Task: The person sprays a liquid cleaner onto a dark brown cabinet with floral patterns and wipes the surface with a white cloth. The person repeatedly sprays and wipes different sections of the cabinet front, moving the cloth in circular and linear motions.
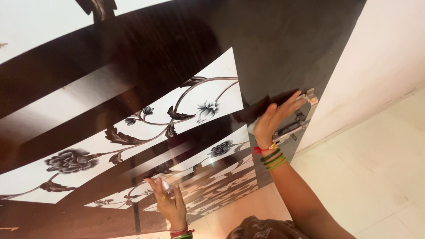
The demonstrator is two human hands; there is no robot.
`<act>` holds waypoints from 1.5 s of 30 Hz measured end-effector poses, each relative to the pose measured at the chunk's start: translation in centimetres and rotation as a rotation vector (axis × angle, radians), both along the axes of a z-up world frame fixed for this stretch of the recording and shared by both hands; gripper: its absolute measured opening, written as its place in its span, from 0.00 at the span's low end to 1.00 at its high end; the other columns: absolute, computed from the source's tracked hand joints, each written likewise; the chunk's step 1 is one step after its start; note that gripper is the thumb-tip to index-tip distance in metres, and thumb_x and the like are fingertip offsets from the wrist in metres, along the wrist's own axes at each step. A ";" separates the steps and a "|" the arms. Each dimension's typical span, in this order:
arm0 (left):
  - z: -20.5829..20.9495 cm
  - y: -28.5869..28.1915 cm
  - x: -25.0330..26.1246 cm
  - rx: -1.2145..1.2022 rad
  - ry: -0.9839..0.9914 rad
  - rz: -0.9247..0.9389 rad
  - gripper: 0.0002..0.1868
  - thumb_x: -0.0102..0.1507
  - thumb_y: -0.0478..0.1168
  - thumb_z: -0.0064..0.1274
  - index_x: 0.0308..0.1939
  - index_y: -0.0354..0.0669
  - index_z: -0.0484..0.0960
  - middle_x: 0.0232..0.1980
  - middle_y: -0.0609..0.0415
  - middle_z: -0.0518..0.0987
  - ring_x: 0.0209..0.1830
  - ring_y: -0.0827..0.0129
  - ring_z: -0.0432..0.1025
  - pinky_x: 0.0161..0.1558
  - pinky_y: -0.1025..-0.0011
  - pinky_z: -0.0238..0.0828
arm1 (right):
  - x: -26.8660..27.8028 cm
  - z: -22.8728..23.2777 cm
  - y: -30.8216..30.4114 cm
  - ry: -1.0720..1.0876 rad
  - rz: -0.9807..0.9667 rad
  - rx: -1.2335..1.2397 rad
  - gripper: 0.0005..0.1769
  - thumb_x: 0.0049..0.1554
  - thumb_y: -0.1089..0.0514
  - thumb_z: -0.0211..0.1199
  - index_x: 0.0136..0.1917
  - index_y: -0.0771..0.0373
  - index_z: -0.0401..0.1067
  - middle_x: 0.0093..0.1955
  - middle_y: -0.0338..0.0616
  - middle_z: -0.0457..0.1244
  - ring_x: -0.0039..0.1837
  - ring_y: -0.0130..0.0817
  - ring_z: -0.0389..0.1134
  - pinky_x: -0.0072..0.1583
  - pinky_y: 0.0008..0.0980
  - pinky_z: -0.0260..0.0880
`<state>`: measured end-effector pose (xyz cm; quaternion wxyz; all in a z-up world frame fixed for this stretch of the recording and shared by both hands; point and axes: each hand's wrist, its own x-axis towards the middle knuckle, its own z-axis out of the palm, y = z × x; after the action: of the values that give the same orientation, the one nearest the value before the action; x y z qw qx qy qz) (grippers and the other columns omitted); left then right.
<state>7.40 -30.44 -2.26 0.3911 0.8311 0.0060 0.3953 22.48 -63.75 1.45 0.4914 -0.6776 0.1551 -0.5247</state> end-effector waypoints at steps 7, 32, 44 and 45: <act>0.2 -0.1 0.1 -0.051 0.060 -0.001 0.33 0.64 0.37 0.55 0.73 0.44 0.64 0.84 0.36 0.51 0.73 0.51 0.66 0.46 0.72 0.79 | -2.3 -3.4 1.3 -0.002 0.041 0.088 0.48 0.71 0.30 0.31 0.86 0.68 0.29 0.89 0.62 0.25 0.90 0.58 0.23 0.85 0.56 0.22; 1.5 0.8 -0.7 -0.031 0.052 -0.003 0.32 0.63 0.37 0.55 0.72 0.47 0.66 0.81 0.38 0.57 0.60 0.57 0.76 0.41 0.73 0.79 | 3.0 10.5 -5.1 -0.240 -0.050 -0.402 0.44 0.73 0.31 0.25 0.88 0.62 0.31 0.89 0.52 0.26 0.88 0.49 0.25 0.85 0.47 0.24; 1.9 2.1 -1.5 -0.035 0.068 -0.051 0.33 0.62 0.37 0.57 0.72 0.47 0.67 0.82 0.40 0.57 0.59 0.57 0.76 0.42 0.74 0.79 | -2.2 3.3 6.2 0.006 0.786 -1.619 0.44 0.62 0.27 0.48 0.81 0.55 0.56 0.81 0.44 0.52 0.81 0.39 0.50 0.74 0.49 0.52; 2.0 2.3 -1.6 0.007 0.025 -0.069 0.33 0.63 0.37 0.56 0.72 0.47 0.66 0.81 0.39 0.57 0.65 0.55 0.74 0.43 0.74 0.80 | -1.8 3.9 4.7 0.353 0.818 -1.530 0.44 0.59 0.26 0.46 0.80 0.51 0.56 0.81 0.43 0.49 0.81 0.40 0.47 0.72 0.52 0.50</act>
<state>5.82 -28.10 -0.27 0.4016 0.8369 -0.0194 0.3713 20.66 -59.09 5.38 0.0215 -0.8940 -0.4195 -0.1557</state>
